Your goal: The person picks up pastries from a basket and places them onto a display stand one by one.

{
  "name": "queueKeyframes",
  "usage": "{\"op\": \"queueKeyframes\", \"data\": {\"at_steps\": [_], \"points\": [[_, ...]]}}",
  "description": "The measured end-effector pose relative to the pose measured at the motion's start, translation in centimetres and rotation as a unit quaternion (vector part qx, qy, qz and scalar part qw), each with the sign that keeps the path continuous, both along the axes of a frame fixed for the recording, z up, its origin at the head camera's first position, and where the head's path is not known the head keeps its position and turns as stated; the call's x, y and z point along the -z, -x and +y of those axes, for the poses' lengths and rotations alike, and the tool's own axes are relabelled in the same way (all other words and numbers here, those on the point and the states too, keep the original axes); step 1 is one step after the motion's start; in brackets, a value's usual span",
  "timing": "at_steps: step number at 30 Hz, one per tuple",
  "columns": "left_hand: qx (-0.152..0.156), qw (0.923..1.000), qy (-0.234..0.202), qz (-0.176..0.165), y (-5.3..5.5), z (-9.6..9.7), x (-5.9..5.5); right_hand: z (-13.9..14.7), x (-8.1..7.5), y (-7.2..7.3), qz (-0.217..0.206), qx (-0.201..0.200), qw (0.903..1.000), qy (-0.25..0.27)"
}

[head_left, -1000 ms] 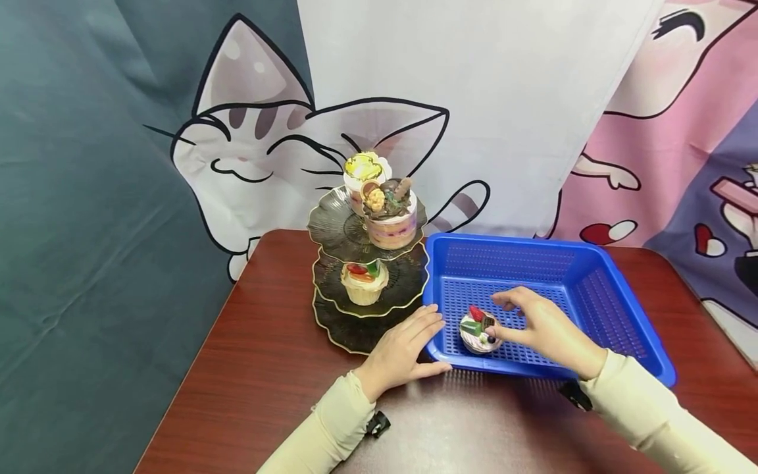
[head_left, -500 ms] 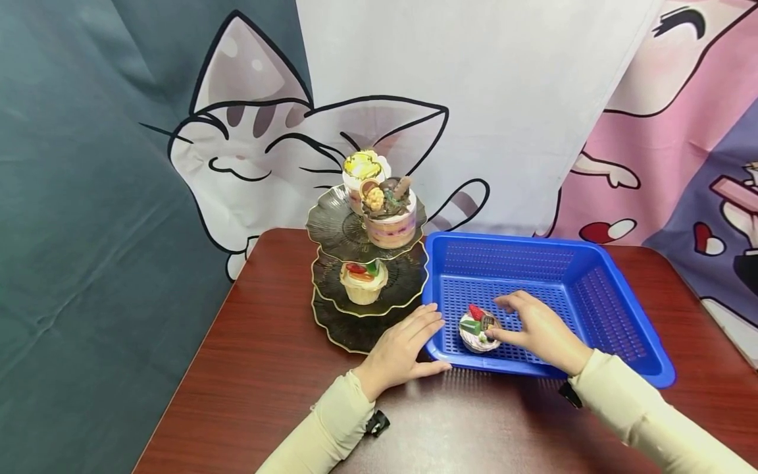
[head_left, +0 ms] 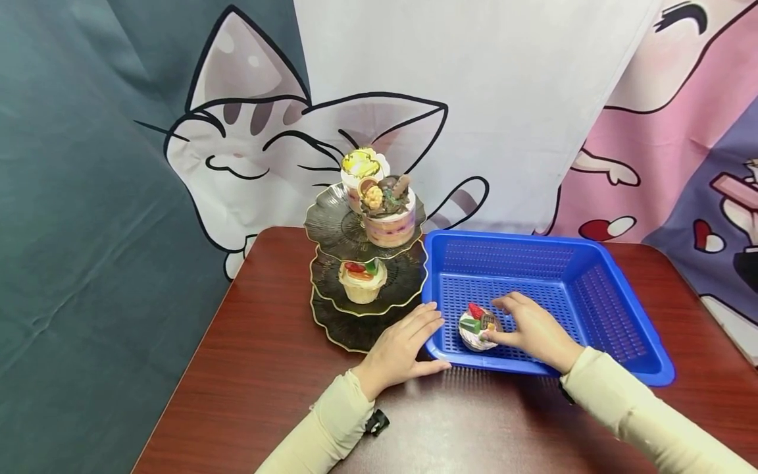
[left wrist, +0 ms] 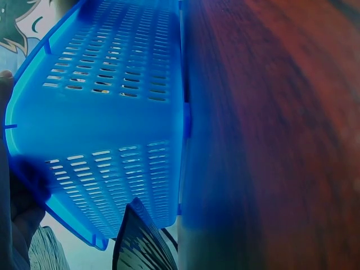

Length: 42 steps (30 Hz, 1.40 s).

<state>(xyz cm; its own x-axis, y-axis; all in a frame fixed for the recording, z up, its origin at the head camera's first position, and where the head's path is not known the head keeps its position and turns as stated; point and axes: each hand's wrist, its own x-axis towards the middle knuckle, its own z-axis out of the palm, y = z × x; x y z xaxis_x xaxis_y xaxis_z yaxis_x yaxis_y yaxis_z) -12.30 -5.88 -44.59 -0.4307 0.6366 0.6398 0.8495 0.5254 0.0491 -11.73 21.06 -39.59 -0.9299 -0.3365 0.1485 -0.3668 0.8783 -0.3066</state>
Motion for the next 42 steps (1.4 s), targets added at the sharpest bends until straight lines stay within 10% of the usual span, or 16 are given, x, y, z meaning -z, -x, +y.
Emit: {"op": "queueKeyframes", "data": {"at_steps": [42], "points": [[0.012, 0.9998, -0.016, 0.009, -0.05, 0.06, -0.18, -0.28, 0.72, 0.43, -0.047, -0.02, 0.9983, -0.029]]}}
